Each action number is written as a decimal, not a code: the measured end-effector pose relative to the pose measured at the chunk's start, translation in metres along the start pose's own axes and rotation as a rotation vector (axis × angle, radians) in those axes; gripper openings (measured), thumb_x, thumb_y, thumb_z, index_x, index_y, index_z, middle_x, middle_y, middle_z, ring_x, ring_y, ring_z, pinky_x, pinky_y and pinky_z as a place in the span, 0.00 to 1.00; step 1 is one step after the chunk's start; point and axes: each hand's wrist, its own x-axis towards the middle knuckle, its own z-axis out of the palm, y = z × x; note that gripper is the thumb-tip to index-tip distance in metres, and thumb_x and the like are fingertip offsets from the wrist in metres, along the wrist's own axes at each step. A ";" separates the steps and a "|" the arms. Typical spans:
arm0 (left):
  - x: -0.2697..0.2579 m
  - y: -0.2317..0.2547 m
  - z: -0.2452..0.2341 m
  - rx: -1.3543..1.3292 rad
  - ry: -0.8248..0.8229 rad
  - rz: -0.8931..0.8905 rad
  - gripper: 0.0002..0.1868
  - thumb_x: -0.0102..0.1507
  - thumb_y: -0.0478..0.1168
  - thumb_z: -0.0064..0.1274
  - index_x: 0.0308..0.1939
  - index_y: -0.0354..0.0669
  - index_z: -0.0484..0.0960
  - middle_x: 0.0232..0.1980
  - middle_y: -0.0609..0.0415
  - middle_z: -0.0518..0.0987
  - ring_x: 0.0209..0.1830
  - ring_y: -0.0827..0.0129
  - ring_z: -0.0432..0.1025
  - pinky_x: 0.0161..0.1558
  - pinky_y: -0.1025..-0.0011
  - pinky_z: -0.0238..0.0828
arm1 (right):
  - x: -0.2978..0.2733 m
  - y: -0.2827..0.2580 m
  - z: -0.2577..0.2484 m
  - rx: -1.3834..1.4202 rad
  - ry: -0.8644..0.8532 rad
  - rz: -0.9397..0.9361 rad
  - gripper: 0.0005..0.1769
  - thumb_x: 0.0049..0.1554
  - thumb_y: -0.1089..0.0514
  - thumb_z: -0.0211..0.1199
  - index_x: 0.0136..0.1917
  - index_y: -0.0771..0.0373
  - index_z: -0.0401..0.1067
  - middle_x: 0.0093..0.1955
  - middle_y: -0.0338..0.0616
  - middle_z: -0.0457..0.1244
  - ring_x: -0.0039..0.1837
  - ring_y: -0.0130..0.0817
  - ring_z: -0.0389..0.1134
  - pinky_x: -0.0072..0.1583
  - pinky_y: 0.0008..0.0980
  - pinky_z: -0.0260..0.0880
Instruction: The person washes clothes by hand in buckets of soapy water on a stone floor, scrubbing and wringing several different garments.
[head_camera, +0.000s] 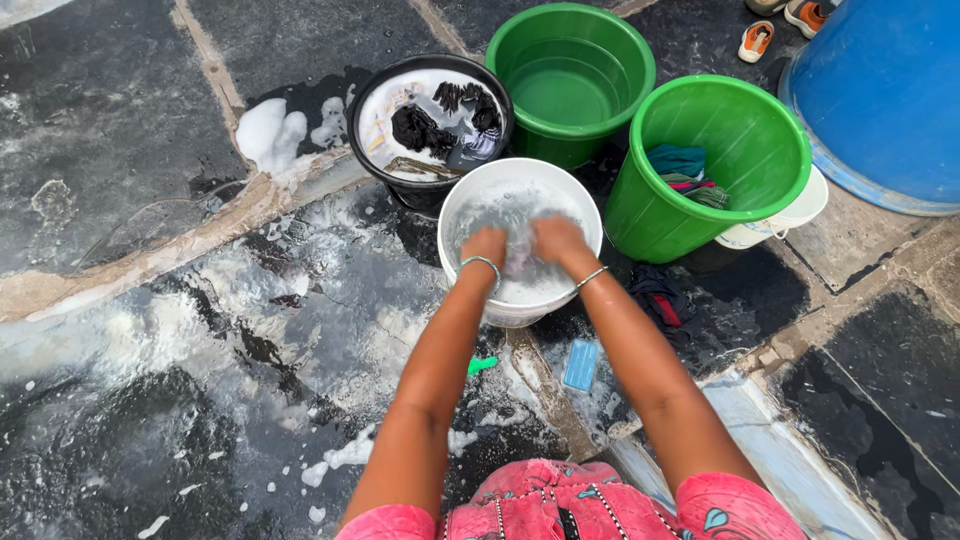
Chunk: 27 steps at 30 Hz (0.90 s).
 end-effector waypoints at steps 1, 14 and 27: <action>-0.003 -0.001 -0.004 -0.039 0.099 -0.005 0.08 0.61 0.32 0.52 0.44 0.43 0.81 0.48 0.35 0.79 0.45 0.37 0.76 0.45 0.47 0.74 | -0.006 0.004 -0.013 0.067 0.092 0.010 0.13 0.57 0.60 0.61 0.56 0.58 0.77 0.53 0.56 0.70 0.55 0.53 0.72 0.57 0.47 0.72; -0.001 0.070 -0.166 -1.305 0.356 -0.084 0.29 0.67 0.62 0.43 0.49 0.40 0.83 0.42 0.50 0.84 0.42 0.64 0.79 0.41 0.69 0.74 | -0.097 -0.048 -0.195 0.965 0.125 -0.455 0.15 0.61 0.60 0.65 0.60 0.66 0.75 0.51 0.37 0.69 0.51 0.19 0.66 0.52 0.25 0.69; -0.029 0.088 -0.087 -2.294 -0.447 -0.438 0.57 0.55 0.85 0.21 0.59 0.41 0.77 0.53 0.44 0.83 0.54 0.52 0.78 0.52 0.55 0.77 | -0.061 -0.047 -0.165 0.590 0.560 -0.527 0.15 0.55 0.67 0.62 0.57 0.63 0.72 0.53 0.53 0.69 0.57 0.46 0.74 0.59 0.37 0.73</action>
